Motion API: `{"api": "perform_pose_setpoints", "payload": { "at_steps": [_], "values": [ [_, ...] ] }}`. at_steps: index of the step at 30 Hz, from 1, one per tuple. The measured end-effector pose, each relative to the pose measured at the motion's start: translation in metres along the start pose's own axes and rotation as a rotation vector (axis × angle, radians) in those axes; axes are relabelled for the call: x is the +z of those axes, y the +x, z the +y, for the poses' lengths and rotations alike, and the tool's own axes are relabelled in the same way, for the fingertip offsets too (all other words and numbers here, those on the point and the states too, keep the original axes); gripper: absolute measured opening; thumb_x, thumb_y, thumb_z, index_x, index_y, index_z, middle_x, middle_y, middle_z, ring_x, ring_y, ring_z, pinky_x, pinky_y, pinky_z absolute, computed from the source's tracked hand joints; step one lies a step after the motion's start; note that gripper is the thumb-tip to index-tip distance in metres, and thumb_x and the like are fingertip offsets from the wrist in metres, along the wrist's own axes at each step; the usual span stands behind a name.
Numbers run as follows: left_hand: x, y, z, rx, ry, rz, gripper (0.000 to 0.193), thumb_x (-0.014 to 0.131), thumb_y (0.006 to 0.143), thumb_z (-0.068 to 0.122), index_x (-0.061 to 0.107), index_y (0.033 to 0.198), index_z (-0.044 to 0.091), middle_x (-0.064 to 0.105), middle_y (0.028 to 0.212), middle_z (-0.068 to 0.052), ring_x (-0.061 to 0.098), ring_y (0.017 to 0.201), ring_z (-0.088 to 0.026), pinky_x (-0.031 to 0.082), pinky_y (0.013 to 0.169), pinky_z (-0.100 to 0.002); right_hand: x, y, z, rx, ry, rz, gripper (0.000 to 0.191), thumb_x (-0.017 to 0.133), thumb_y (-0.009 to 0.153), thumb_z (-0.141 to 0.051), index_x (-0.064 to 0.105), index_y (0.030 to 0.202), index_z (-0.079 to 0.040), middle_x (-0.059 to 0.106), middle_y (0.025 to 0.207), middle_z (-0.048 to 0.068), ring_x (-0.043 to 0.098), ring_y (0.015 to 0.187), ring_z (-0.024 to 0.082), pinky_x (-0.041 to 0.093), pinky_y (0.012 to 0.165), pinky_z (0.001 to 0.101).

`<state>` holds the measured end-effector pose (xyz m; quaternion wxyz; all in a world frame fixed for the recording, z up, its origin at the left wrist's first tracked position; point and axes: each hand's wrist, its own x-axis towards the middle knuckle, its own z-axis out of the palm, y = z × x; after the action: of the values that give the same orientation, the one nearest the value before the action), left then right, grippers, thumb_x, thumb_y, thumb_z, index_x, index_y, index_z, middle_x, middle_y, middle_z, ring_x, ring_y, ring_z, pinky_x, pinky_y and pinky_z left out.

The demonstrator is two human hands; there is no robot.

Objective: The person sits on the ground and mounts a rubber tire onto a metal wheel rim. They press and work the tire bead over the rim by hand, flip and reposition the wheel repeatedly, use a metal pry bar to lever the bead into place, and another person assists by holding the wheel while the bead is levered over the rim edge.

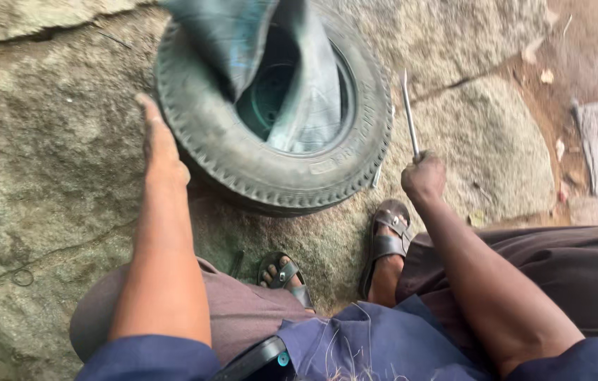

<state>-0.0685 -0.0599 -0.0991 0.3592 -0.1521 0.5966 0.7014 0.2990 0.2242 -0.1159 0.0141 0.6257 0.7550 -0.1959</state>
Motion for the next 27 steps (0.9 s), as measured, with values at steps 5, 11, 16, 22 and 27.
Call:
{"api": "perform_pose_setpoints", "payload": {
  "at_steps": [5, 11, 16, 22, 27],
  "values": [
    [0.050, -0.069, 0.052, 0.000, 0.385, 0.149, 0.119, 0.037, 0.075, 0.093, 0.055, 0.138, -0.006, 0.066, 0.134, -0.024, 0.066, 0.123, -0.035, 0.052, 0.101, -0.055, -0.054, -0.002, -0.097, -0.622, 0.420, 0.008, 0.041, 0.065, 0.108, -0.032, 0.065, 0.130, 0.002, 0.071, 0.121, 0.018, 0.072, 0.110, 0.028, 0.059, 0.095, 0.0413],
    [0.097, -0.122, 0.062, 0.522, 0.677, 0.108, 0.113, 0.038, 0.087, 0.094, 0.063, 0.122, -0.011, 0.068, 0.101, -0.022, 0.062, 0.088, -0.018, 0.054, 0.077, -0.046, -0.102, 0.030, -0.197, -0.286, 0.984, -0.777, 0.080, 0.053, 0.101, -0.056, 0.041, 0.149, 0.007, 0.061, 0.131, 0.024, 0.067, 0.117, 0.029, 0.060, 0.095, 0.0412],
    [0.111, -0.098, 0.051, 0.379, 0.453, -0.001, 0.097, 0.039, 0.104, 0.072, 0.054, 0.118, -0.023, 0.054, 0.108, -0.036, 0.050, 0.103, -0.047, 0.043, 0.090, -0.060, -0.098, 0.071, -0.233, -0.204, 1.467, -1.009, 0.066, 0.061, 0.099, -0.046, 0.049, 0.140, 0.004, 0.062, 0.128, 0.021, 0.066, 0.118, 0.028, 0.058, 0.104, 0.0448],
    [0.133, -0.063, 0.030, 0.082, 0.073, -0.170, 0.095, 0.040, 0.102, 0.074, 0.052, 0.125, -0.017, 0.056, 0.115, -0.033, 0.053, 0.109, -0.044, 0.045, 0.093, -0.057, -0.077, 0.055, -0.232, -0.186, 1.282, -0.665, 0.053, 0.060, 0.100, -0.037, 0.062, 0.125, 0.011, 0.072, 0.112, 0.017, 0.073, 0.099, 0.024, 0.063, 0.089, 0.0370],
    [0.127, -0.071, 0.040, 0.104, 0.071, -0.187, 0.094, 0.041, 0.100, 0.075, 0.050, 0.131, -0.013, 0.058, 0.121, -0.030, 0.056, 0.114, -0.042, 0.047, 0.096, -0.054, -0.092, 0.033, -0.260, -0.406, 1.071, -0.608, 0.039, 0.062, 0.101, -0.025, 0.071, 0.113, 0.011, 0.075, 0.103, 0.017, 0.074, 0.088, 0.023, 0.062, 0.081, 0.0363]
  ]
}}
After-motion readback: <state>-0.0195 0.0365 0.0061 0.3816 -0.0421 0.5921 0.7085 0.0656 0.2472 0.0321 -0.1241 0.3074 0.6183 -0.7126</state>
